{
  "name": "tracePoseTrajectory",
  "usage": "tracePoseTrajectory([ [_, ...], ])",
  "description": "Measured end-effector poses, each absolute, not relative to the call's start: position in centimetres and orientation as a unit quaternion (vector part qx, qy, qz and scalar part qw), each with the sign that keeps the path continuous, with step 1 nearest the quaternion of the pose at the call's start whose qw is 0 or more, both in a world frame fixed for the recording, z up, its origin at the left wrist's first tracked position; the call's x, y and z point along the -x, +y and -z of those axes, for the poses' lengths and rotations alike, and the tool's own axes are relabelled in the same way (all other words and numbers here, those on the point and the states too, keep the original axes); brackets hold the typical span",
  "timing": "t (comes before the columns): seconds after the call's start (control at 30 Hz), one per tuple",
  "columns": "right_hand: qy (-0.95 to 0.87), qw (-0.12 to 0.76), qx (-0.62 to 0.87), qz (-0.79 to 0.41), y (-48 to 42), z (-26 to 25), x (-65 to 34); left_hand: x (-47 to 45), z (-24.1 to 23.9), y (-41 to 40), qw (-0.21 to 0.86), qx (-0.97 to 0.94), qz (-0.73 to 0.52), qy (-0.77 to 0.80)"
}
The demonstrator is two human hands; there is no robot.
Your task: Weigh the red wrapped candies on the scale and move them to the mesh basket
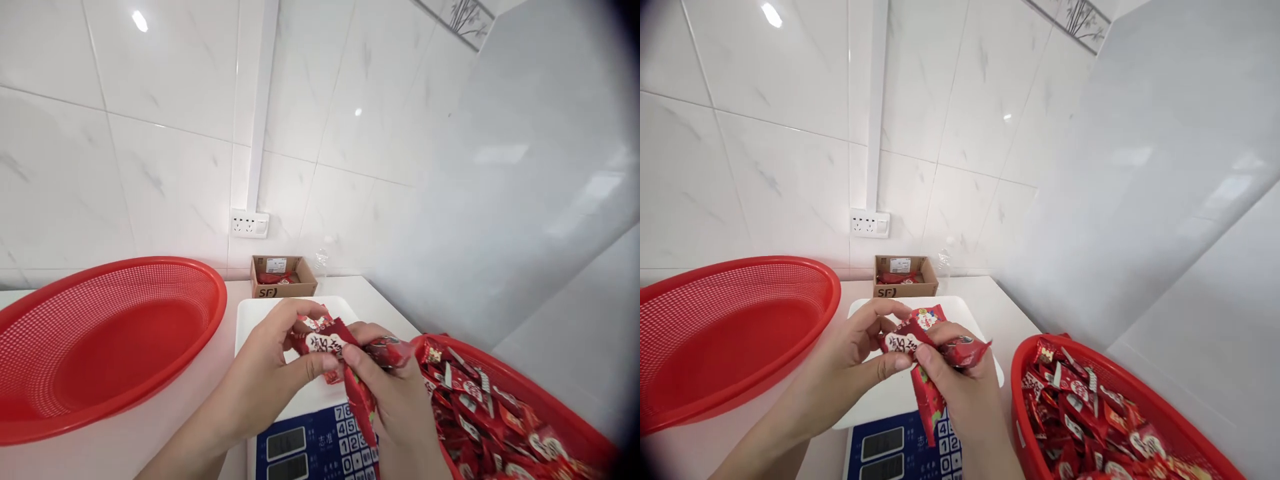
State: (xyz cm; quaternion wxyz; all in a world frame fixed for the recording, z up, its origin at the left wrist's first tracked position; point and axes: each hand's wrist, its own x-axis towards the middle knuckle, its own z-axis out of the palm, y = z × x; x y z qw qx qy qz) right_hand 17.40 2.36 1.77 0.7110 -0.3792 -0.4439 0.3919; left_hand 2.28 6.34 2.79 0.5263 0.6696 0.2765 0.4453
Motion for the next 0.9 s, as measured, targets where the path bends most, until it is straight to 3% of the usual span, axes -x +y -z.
tracePoseTrajectory([
  [0.13, -0.402, 0.742, 0.369, -0.389, 2.6, -1.1, -18.0, -2.8, -2.6, 6.7, 0.534, -0.671, -0.437, 0.273],
  [0.33, -0.459, 0.711, 0.383, -0.370, 2.5, -1.3, -19.6, -4.1, -2.2, 6.4, 0.582, -0.608, -0.483, 0.243],
  [0.53, -0.509, 0.718, 0.443, -0.169, 2.6, -1.8, -22.7, -3.4, -2.1, 6.8, 0.450, -0.686, -0.444, 0.360],
  [0.77, -0.506, 0.724, 0.456, -0.112, 2.8, -2.2, -23.2, -3.6, -0.9, 8.1, 0.305, -0.799, -0.220, 0.470],
  [0.9, -0.528, 0.705, 0.460, -0.110, 2.5, -2.6, -22.5, -2.9, 1.4, 8.5, 0.212, -0.820, -0.167, 0.505],
])
